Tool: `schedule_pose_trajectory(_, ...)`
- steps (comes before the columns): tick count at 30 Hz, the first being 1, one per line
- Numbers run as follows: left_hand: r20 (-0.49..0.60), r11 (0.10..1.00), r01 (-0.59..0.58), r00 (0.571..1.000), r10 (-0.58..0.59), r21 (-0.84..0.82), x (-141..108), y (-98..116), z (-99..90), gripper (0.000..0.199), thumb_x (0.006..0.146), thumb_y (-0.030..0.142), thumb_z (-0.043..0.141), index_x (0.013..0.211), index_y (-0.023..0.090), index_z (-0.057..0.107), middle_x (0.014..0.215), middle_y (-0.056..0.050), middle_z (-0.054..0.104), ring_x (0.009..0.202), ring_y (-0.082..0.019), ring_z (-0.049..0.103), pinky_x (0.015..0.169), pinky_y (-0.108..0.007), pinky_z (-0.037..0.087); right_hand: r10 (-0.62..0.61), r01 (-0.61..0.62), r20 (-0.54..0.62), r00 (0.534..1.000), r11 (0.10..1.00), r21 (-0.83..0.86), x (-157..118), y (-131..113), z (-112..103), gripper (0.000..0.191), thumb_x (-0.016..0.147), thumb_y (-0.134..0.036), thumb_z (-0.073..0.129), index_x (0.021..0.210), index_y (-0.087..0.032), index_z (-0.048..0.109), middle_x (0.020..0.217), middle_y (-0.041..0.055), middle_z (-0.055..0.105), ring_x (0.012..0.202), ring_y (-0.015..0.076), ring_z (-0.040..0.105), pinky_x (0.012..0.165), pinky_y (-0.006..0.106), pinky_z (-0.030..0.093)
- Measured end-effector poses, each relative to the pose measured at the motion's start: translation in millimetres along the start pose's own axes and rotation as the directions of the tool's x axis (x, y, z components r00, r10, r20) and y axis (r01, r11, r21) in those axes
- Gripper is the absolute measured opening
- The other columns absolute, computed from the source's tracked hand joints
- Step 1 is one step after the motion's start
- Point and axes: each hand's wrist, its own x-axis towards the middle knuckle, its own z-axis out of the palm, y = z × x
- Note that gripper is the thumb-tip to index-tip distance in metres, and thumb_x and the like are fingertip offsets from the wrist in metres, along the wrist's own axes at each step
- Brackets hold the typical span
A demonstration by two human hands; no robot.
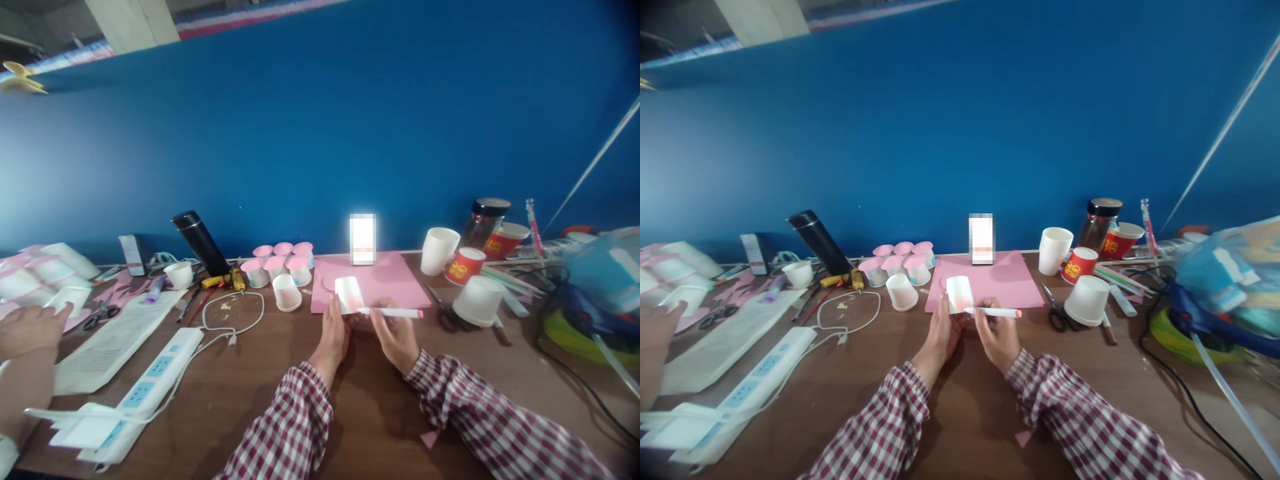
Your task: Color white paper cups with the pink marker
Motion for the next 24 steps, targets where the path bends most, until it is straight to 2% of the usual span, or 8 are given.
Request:
schedule_pose_trajectory(6,-0.042,0.997,0.029,0.999,-0.026,0.065,1.0,1.0,-0.4,0.051,0.081,0.058,0.057,0.108,0.015,0.060,0.092,-0.013,0.070,0.090,-0.027,0.067,0.083,-0.042,0.052,0.020,-0.020,-0.042,0.999,1.000,-0.001,-0.4,5.3,-0.1,0.015,0.091,-0.031,0.049,0.083,-0.020,0.055,0.066,0.0006,0.060,0.056,0.0145,0.057,0.052,0.025,0.047)
schedule_pose_trajectory(13,0.008,0.998,-0.009,1.000,0.008,0.063,-0.4,2.3,1.6,0.048,0.082,0.056,0.056,0.103,0.014,0.063,0.089,-0.012,0.071,0.087,-0.026,0.067,0.080,-0.039,0.053,0.011,-0.011,-0.032,0.999,1.000,-0.013,-0.4,3.9,-0.7,0.017,0.091,-0.032,0.049,0.082,-0.019,0.055,0.065,0.0008,0.060,0.057,0.0145,0.057,0.051,0.025,0.047)
schedule_pose_trajectory(18,0.036,0.999,-0.009,0.999,0.007,0.042,0.1,2.9,2.3,0.051,0.081,0.057,0.057,0.102,0.010,0.064,0.090,-0.015,0.071,0.091,-0.027,0.067,0.083,-0.040,0.052,0.030,-0.028,-0.068,0.997,0.999,0.026,1.1,2.8,-0.9,0.020,0.091,-0.037,0.049,0.084,-0.019,0.055,0.066,0.0018,0.062,0.056,0.0152,0.058,0.051,0.025,0.048)
schedule_pose_trajectory(24,0.053,0.999,-0.008,0.999,0.006,0.041,0.8,2.3,1.5,0.052,0.081,0.057,0.056,0.101,0.010,0.065,0.094,-0.016,0.072,0.098,-0.029,0.066,0.087,-0.042,0.051,0.050,-0.047,-0.044,0.998,0.996,0.073,-0.1,6.9,0.2,0.021,0.091,-0.040,0.052,0.088,-0.019,0.056,0.072,0.0036,0.065,0.062,0.0169,0.062,0.056,0.027,0.052)
